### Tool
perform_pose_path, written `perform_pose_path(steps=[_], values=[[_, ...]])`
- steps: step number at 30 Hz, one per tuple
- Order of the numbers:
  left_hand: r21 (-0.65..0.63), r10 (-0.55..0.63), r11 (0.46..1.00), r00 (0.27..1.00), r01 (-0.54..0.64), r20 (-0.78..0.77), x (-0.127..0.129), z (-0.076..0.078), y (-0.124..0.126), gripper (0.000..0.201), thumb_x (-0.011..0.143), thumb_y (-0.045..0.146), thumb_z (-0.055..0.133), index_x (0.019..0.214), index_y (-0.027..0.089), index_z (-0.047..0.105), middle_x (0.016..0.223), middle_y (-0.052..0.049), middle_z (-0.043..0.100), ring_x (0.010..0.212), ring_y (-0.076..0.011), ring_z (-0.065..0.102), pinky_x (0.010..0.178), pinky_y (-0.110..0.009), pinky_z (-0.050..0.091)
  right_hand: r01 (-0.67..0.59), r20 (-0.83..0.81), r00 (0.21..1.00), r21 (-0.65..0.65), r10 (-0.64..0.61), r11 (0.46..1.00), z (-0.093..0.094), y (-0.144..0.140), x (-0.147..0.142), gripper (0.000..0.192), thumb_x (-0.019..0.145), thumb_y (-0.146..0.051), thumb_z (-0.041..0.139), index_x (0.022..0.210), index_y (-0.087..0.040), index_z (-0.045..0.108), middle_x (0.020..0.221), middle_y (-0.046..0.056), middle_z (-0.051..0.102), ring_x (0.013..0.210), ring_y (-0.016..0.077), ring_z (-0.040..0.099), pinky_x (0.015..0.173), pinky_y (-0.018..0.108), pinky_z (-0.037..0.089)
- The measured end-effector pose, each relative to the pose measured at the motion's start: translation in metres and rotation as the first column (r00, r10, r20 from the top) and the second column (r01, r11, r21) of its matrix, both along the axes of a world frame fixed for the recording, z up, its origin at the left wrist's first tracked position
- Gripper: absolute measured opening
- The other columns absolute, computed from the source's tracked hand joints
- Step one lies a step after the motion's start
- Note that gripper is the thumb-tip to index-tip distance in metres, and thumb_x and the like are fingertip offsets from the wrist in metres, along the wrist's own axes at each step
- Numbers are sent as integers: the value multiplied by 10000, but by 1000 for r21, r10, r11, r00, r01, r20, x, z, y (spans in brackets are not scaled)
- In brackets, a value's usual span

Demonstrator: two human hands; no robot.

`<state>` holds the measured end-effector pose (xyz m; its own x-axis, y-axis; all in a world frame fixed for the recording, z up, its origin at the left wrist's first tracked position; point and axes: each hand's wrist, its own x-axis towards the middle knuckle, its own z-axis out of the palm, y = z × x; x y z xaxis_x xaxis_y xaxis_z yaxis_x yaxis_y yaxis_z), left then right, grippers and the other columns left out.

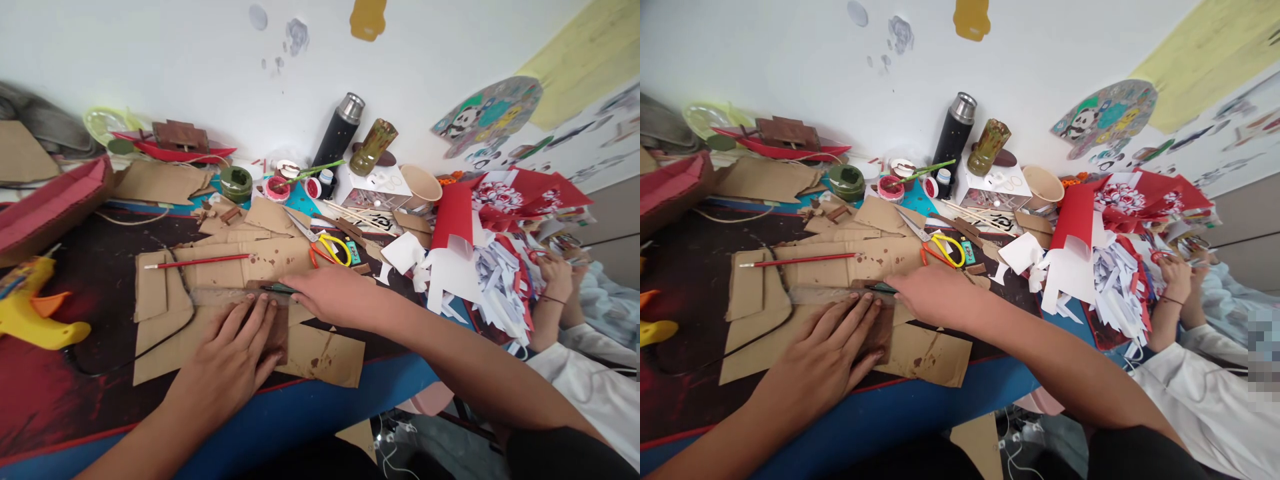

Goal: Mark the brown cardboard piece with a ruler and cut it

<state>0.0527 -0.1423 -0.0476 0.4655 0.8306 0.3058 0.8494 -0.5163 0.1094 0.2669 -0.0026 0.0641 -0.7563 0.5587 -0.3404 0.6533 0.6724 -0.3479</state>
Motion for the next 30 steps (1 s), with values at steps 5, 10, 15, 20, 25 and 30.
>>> perform_pose_path(steps=[5, 10, 15, 20, 25, 30], values=[[48, -28, 998, 999, 30, -31, -2, 1, 2, 638, 1119, 345, 474, 1626, -27, 580, 1610, -300, 663, 1431, -447, 645, 1247, -586, 402, -44, 103, 994, 23, 41, 999, 5, 1, -6, 283, 1090, -197, 617, 1333, -198, 762, 1009, 122, 861, 847, 305, 781, 748, 381, 543], [15, -17, 1000, 1000, 17, 5, -2, 1, 1, 646, 1112, 376, 513, 1637, 8, 588, 1630, -294, 649, 1443, -442, 647, 1251, -571, 414, 21, -11, 1000, -42, -21, 999, 5, 0, -4, 286, 1128, -264, 612, 1358, -223, 777, 1128, 126, 861, 994, 331, 803, 874, 421, 568], [-7, 11, 1000, 999, -11, -38, 0, 2, -2, 636, 1120, 370, 469, 1640, 24, 590, 1657, -275, 632, 1466, -436, 633, 1269, -584, 406, 144, -138, 979, -54, -150, 988, -9, -7, 10, 418, 1167, -345, 559, 1539, -223, 704, 1303, 145, 842, 1139, 328, 780, 998, 454, 564], [27, -15, 1000, 999, 16, -50, -3, 3, 0, 658, 1125, 388, 464, 1646, -2, 566, 1653, -284, 632, 1459, -437, 636, 1277, -574, 390, 224, -210, 944, -163, -255, 961, -21, -6, 19, 438, 1161, -347, 572, 1563, -223, 695, 1262, 103, 852, 1095, 277, 774, 955, 390, 549], [30, -24, 999, 999, 25, -48, -6, 4, 0, 678, 1133, 410, 460, 1658, -10, 541, 1656, -285, 629, 1464, -441, 628, 1267, -566, 393, 247, -247, 916, -270, -315, 931, -31, -3, 19, 430, 1146, -307, 586, 1543, -188, 703, 1282, 113, 844, 1104, 266, 763, 950, 380, 535], [-11, -3, 1000, 999, 3, -35, -6, 3, -1, 679, 1140, 428, 452, 1707, 58, 507, 1695, -250, 605, 1498, -425, 612, 1284, -559, 383, 248, -259, 908, -299, -328, 921, -36, -1, 16, 349, 1145, -301, 587, 1437, -201, 749, 1306, 104, 834, 1129, 257, 756, 943, 363, 516]])
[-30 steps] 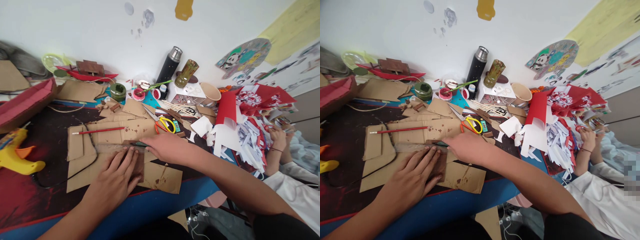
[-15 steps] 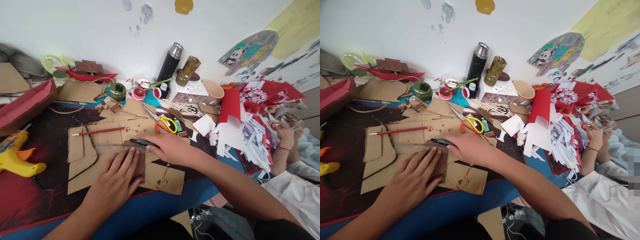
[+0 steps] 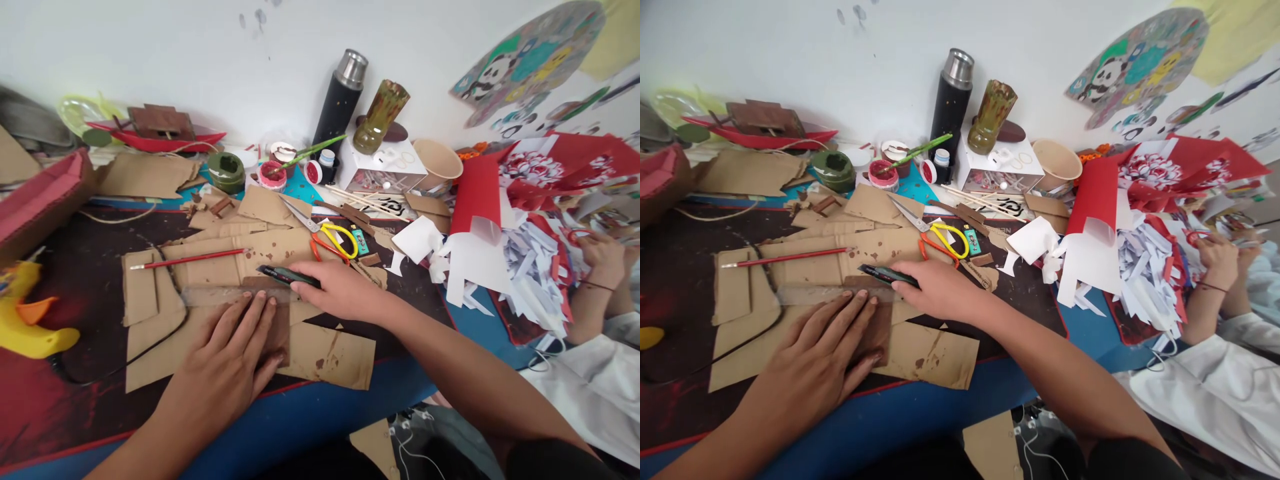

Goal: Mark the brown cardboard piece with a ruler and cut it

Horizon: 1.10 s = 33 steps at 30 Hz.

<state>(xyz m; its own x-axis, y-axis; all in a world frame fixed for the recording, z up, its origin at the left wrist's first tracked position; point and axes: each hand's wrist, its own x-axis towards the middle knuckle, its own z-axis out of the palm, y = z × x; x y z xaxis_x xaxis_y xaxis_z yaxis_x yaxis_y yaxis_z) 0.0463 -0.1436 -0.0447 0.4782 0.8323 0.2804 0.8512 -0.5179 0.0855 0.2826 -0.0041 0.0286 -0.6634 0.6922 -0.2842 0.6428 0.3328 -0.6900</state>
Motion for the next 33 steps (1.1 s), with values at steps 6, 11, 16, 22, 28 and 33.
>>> perform_pose_path(steps=[6, 11, 16, 22, 28, 33], values=[[14, -18, 1000, 1000, 18, -13, 0, 0, 0, 722, 1142, 437, 447, 1726, 14, 447, 1687, -289, 594, 1476, -451, 619, 1252, -589, 411, -56, 49, 997, 48, 54, 997, 2, 2, -2, 254, 1143, -292, 604, 1297, -206, 788, 1157, 83, 843, 1023, 244, 737, 856, 339, 470], [43, -25, 999, 999, 26, -36, 0, 4, 1, 718, 1132, 420, 477, 1717, 5, 448, 1668, -290, 614, 1449, -450, 641, 1237, -577, 423, -52, -12, 999, 75, 53, 996, -1, 0, 2, 221, 1119, -261, 646, 1261, -238, 813, 1108, 61, 838, 1023, 242, 748, 876, 326, 493], [76, -44, 996, 999, 46, -31, 0, 6, 3, 715, 1115, 399, 520, 1689, -24, 465, 1628, -295, 650, 1419, -466, 655, 1217, -575, 426, -101, 20, 995, 65, 100, 993, 1, 1, 4, 259, 1133, -271, 619, 1297, -214, 811, 1169, 82, 846, 1052, 242, 754, 880, 327, 491], [68, -34, 997, 999, 34, -5, 2, 6, 3, 698, 1123, 386, 515, 1692, -15, 465, 1630, -293, 649, 1438, -464, 648, 1218, -581, 434, -157, 140, 979, 53, 149, 986, 12, 5, -2, 304, 1125, -277, 619, 1345, -210, 818, 1120, 85, 861, 958, 240, 736, 804, 326, 456], [23, 9, 1000, 999, -10, 47, 5, 6, 0, 646, 1145, 404, 488, 1641, -6, 542, 1642, -289, 639, 1469, -457, 636, 1242, -581, 424, -180, 152, 973, 24, 175, 983, 19, 11, -3, 312, 1099, -270, 645, 1338, -237, 843, 1102, 80, 863, 934, 237, 723, 779, 318, 448], [57, -3, 998, 999, 0, 45, 6, 8, 0, 650, 1139, 396, 514, 1634, -26, 533, 1623, -302, 651, 1420, -469, 663, 1213, -587, 440, -142, 67, 986, -138, 152, 980, 19, 18, -2, 251, 1091, -234, 642, 1224, -195, 851, 890, 14, 793, 754, 165, 649, 719, 289, 417]])
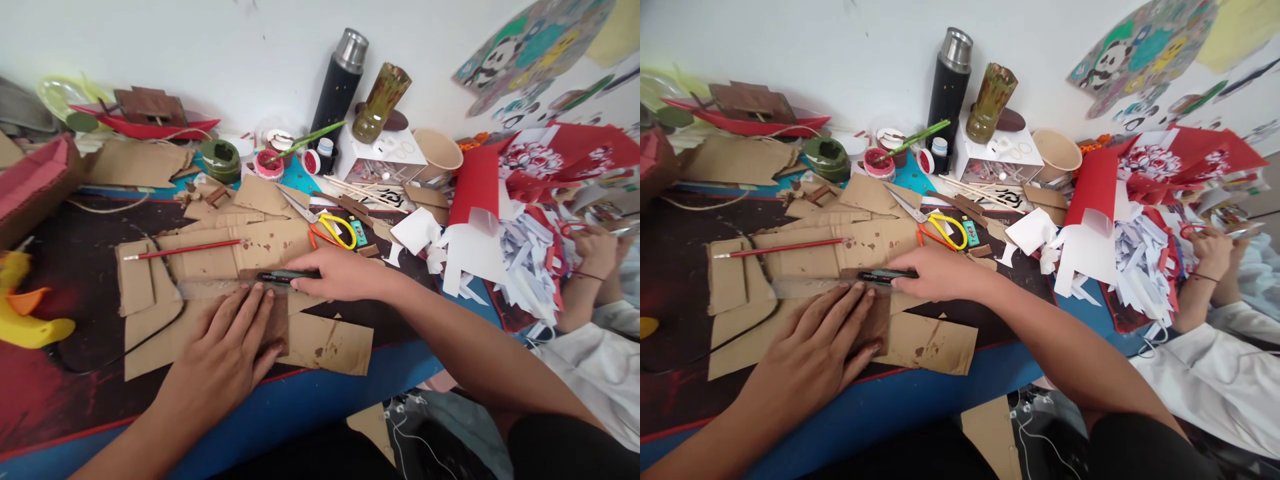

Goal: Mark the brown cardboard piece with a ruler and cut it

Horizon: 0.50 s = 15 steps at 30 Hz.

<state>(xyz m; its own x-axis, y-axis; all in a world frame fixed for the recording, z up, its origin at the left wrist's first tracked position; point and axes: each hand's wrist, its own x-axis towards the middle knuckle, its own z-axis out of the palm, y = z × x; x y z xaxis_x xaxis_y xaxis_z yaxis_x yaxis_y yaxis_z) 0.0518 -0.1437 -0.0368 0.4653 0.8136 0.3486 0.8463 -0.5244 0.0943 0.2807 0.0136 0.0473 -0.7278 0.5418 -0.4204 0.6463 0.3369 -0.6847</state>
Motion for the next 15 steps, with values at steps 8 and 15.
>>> perform_pose_path(steps=[8, 15], values=[[9, 4, 1000, 1000, -4, 5, 0, 0, -3, 693, 1132, 396, 546, 1697, 6, 455, 1602, -298, 669, 1407, -454, 678, 1194, -584, 468, 78, -14, 997, -166, -82, 983, -4, -1, 2, 269, 1104, -251, 605, 1258, -182, 815, 730, -34, 704, 616, 134, 592, 627, 262, 409], [2, 7, 1000, 1000, -7, 9, 1, -1, -5, 690, 1130, 396, 550, 1705, 27, 451, 1573, -264, 704, 1382, -442, 699, 1208, -570, 475, 116, -47, 991, -207, -129, 971, -11, -1, 3, 239, 1098, -248, 622, 1238, -172, 799, 740, -31, 709, 606, 116, 610, 627, 239, 442]])
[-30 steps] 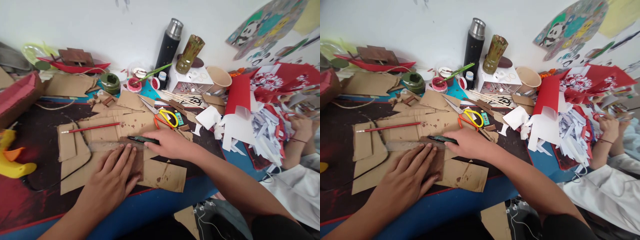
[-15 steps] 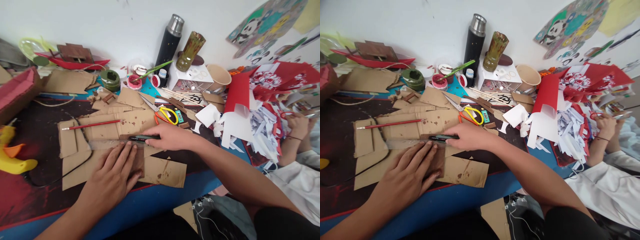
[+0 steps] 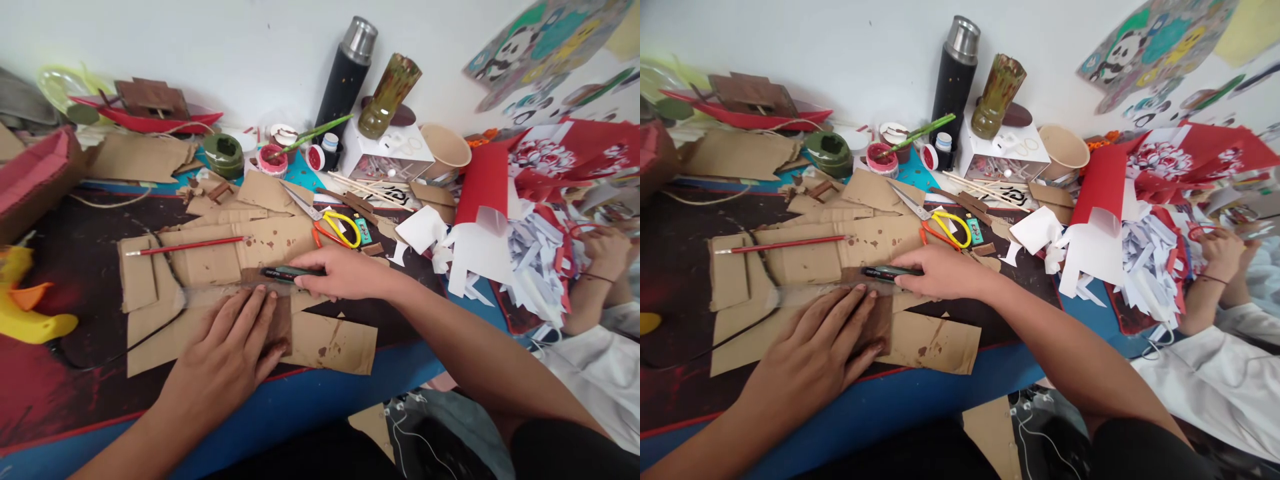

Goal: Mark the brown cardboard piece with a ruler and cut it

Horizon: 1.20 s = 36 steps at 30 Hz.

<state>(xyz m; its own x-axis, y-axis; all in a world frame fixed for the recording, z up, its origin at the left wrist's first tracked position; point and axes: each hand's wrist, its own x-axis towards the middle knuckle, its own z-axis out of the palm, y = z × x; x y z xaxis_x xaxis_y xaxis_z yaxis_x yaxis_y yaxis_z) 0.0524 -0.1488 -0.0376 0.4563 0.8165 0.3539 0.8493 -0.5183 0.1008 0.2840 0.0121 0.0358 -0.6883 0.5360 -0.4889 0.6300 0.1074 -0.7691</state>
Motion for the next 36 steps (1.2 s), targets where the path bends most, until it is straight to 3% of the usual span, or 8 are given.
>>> perform_pose_path(steps=[8, 13, 20, 30, 36], values=[[-3, -26, 1000, 999, 26, -32, -4, -1, 0, 760, 1123, 376, 551, 1758, 5, 358, 1621, -285, 659, 1408, -450, 683, 1229, -600, 484, 61, -68, 995, -87, -67, 994, -10, -4, 6, 149, 1095, -336, 639, 1101, -209, 717, 775, -43, 710, 543, 114, 617, 541, 234, 479], [-14, -34, 999, 999, 34, -5, -4, 0, 0, 812, 1106, 357, 592, 1784, 9, 311, 1615, -285, 664, 1394, -461, 688, 1202, -602, 503, 195, -105, 973, -99, -206, 976, -13, -9, 13, 188, 1106, -352, 621, 988, -208, 648, 830, -23, 741, 537, 99, 620, 513, 223, 485], [-6, -29, 1000, 999, 29, -19, -4, 3, 1, 792, 1106, 365, 600, 1771, 15, 349, 1602, -287, 671, 1383, -460, 685, 1200, -599, 485, 232, -56, 969, -130, -241, 964, -11, -22, 25, 131, 1110, -329, 623, 1075, -209, 663, 830, -26, 755, 516, 89, 630, 485, 205, 492], [5, 11, 1000, 1000, -11, -11, 0, 5, 1, 708, 1119, 367, 590, 1731, 46, 437, 1602, -275, 679, 1372, -430, 700, 1175, -570, 471, 281, -97, 947, -201, -305, 938, -15, -35, 29, 195, 1128, -309, 594, 1259, -194, 682, 840, -29, 731, 511, 83, 610, 463, 194, 479], [37, -8, 999, 999, 10, -45, -2, 6, 1, 656, 1104, 351, 616, 1658, 10, 532, 1549, -286, 712, 1311, -430, 725, 1111, -549, 491, 293, -159, 933, -190, -324, 937, -21, -42, 30, 187, 1130, -338, 597, 1186, -191, 696, 829, -32, 723, 516, 76, 626, 492, 193, 496]])
